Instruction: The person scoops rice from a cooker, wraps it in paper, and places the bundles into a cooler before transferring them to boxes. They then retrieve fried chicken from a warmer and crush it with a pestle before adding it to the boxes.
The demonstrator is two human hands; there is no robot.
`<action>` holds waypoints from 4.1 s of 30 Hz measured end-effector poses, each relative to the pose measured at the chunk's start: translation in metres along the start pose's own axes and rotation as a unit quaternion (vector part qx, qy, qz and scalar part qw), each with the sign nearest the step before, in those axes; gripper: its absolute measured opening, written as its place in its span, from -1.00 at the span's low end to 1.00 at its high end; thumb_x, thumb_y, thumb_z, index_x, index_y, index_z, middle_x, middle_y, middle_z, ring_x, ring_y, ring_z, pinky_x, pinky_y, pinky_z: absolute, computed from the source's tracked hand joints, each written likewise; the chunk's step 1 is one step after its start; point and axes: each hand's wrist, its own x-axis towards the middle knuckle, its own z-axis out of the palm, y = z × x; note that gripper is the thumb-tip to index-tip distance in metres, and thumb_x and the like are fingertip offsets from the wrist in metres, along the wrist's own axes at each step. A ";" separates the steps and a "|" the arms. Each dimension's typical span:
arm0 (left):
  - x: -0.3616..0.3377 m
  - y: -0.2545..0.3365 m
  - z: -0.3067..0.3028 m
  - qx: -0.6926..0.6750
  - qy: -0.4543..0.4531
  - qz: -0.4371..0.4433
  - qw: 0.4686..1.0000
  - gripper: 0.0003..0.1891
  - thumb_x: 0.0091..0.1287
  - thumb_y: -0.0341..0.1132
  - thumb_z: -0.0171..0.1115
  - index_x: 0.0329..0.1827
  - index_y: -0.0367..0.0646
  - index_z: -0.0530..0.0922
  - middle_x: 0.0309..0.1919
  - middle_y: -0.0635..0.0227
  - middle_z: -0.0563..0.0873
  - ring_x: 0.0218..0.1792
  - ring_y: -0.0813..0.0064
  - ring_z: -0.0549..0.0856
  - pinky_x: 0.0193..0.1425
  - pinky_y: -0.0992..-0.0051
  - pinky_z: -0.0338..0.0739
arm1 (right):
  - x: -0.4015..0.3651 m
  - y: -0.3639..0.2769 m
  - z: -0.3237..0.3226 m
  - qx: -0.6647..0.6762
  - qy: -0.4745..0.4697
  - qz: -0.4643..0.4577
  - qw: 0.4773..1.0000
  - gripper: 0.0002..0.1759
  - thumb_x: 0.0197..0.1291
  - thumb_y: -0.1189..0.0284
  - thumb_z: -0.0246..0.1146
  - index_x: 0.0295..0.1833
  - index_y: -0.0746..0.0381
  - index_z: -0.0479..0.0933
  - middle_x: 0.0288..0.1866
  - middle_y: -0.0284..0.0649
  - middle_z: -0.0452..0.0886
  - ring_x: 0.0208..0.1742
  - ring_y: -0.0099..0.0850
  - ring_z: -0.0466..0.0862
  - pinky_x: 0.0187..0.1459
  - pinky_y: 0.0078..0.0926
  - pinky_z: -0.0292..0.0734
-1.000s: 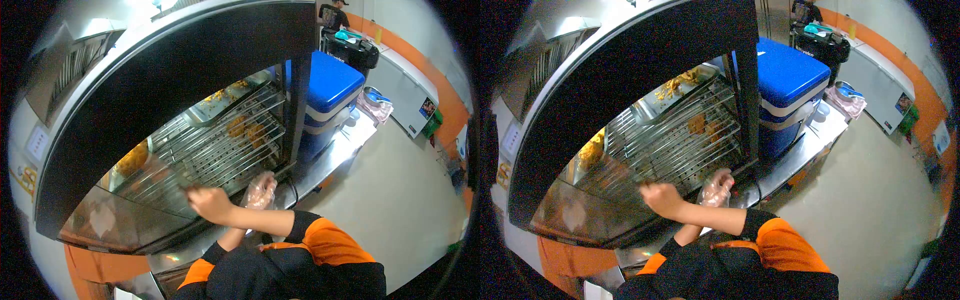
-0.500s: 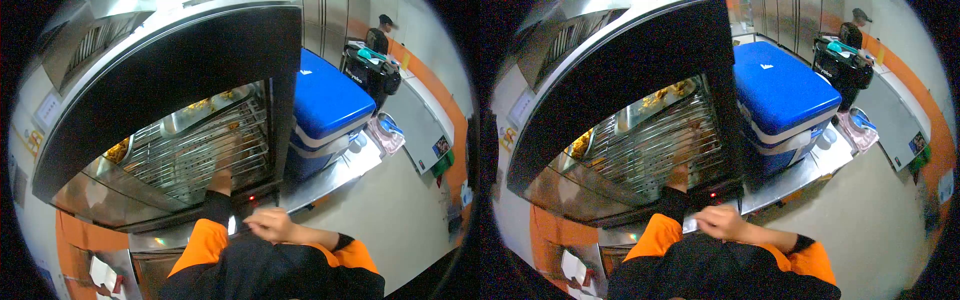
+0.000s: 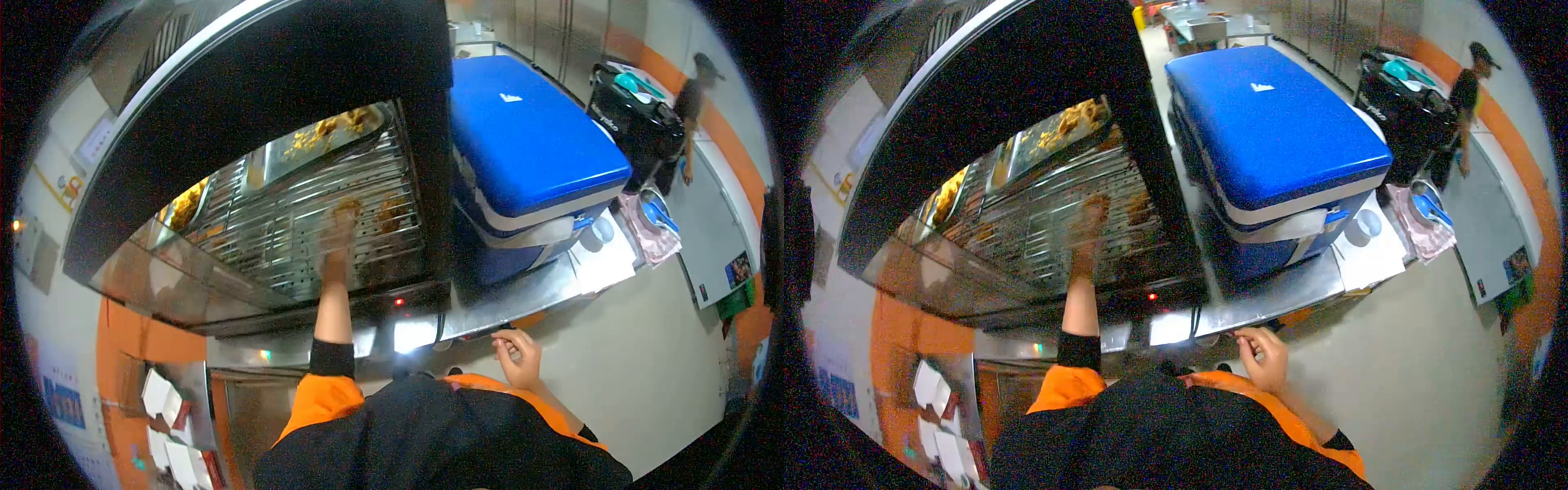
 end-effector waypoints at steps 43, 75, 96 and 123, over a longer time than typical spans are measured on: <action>0.130 0.099 -0.040 0.579 0.085 0.360 0.727 -0.66 0.37 -0.10 -0.04 0.15 0.06 0.44 0.06 0.22 0.54 0.07 0.25 0.54 0.13 0.21 0.42 | -0.006 0.007 -0.018 0.045 0.033 0.038 0.998 -0.87 0.19 0.61 0.16 -0.17 0.34 0.58 -0.29 -0.18 0.59 -0.42 -0.50 0.64 -0.44 -0.62 0.59; 0.090 0.064 -0.131 0.630 0.189 0.310 0.687 -0.55 0.30 -0.13 0.02 0.28 0.17 0.32 0.19 0.33 0.43 0.19 0.33 0.44 0.24 0.28 0.35 | -0.004 0.005 -0.005 0.035 -0.024 -0.002 0.999 -0.88 0.16 0.58 0.19 -0.19 0.31 0.59 -0.35 -0.18 0.61 -0.48 -0.52 0.62 -0.49 -0.62 0.48; 0.064 0.047 -0.101 0.679 0.351 0.555 0.328 -0.40 0.38 0.03 -0.05 0.45 0.25 0.03 0.39 0.36 0.19 0.33 0.45 0.31 0.27 0.35 0.41 | -0.001 0.009 0.006 0.040 -0.082 -0.003 0.996 -0.90 0.15 0.56 0.22 -0.21 0.30 0.60 -0.39 -0.20 0.60 -0.48 -0.56 0.59 -0.47 -0.63 0.47; -0.161 0.134 -0.124 -0.127 -0.122 0.053 0.983 -0.38 -0.04 -0.16 0.24 0.13 -0.24 0.44 -0.06 0.08 0.63 0.00 0.15 0.63 0.04 0.24 0.56 | 0.014 -0.006 0.074 0.079 -0.190 -0.013 0.979 -0.91 0.15 0.55 0.24 -0.23 0.28 0.61 -0.40 -0.24 0.59 -0.49 -0.60 0.55 -0.48 -0.68 0.41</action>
